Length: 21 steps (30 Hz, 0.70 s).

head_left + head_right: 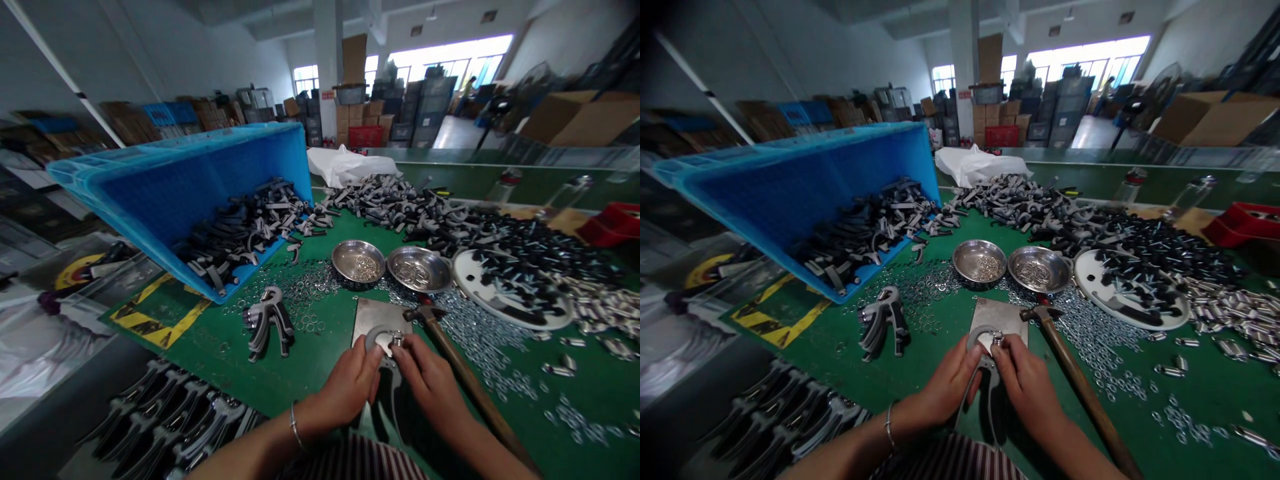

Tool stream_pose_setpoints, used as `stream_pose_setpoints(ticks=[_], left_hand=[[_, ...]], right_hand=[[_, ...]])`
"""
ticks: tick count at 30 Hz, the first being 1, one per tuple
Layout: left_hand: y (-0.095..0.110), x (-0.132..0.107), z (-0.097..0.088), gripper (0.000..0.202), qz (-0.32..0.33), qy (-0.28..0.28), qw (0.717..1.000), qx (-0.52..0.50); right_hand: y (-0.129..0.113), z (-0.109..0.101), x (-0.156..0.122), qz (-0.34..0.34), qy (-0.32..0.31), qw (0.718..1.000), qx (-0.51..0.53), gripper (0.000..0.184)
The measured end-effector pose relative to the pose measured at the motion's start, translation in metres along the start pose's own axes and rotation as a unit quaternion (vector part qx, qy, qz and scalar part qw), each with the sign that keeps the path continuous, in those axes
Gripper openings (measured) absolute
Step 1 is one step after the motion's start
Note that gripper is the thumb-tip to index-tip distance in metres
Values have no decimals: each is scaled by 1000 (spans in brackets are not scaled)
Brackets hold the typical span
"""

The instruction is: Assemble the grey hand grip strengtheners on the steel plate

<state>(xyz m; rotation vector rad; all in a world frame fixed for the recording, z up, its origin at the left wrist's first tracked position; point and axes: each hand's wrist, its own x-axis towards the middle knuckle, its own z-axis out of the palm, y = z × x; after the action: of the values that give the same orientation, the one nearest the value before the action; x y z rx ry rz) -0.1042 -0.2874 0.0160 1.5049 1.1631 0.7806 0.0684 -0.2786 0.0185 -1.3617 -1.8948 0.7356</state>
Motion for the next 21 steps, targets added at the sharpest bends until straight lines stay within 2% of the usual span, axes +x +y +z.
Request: stream_pose_setpoints(ticks=[3, 5, 10, 15, 17, 19, 21], left_hand=[[-8, 1, 0, 44, 19, 15, 994, 104], [-12, 1, -4, 47, 36, 2, 981, 192], [-11, 1, -18, 55, 107, -90, 932, 334], [-3, 5, -20, 68, 147, -162, 903, 369], [-2, 18, -21, 73, 150, -173, 896, 380], [-3, 41, -25, 73, 132, -177, 889, 401], [-4, 72, -30, 68, 127, -180, 876, 429]], right_hand=[[-3, -4, -2, -5, -4, 1000, 26, 25], [-4, -8, -4, -7, -29, 999, 31, 25], [0, -11, -14, 9, -91, 993, 69, 26], [2, -2, -26, 34, -102, 990, 87, 28], [6, -2, -21, 36, -110, 990, 84, 29], [18, -9, -2, 33, -133, 989, 54, 31], [38, -26, 29, 6, -156, 987, -48, 31]])
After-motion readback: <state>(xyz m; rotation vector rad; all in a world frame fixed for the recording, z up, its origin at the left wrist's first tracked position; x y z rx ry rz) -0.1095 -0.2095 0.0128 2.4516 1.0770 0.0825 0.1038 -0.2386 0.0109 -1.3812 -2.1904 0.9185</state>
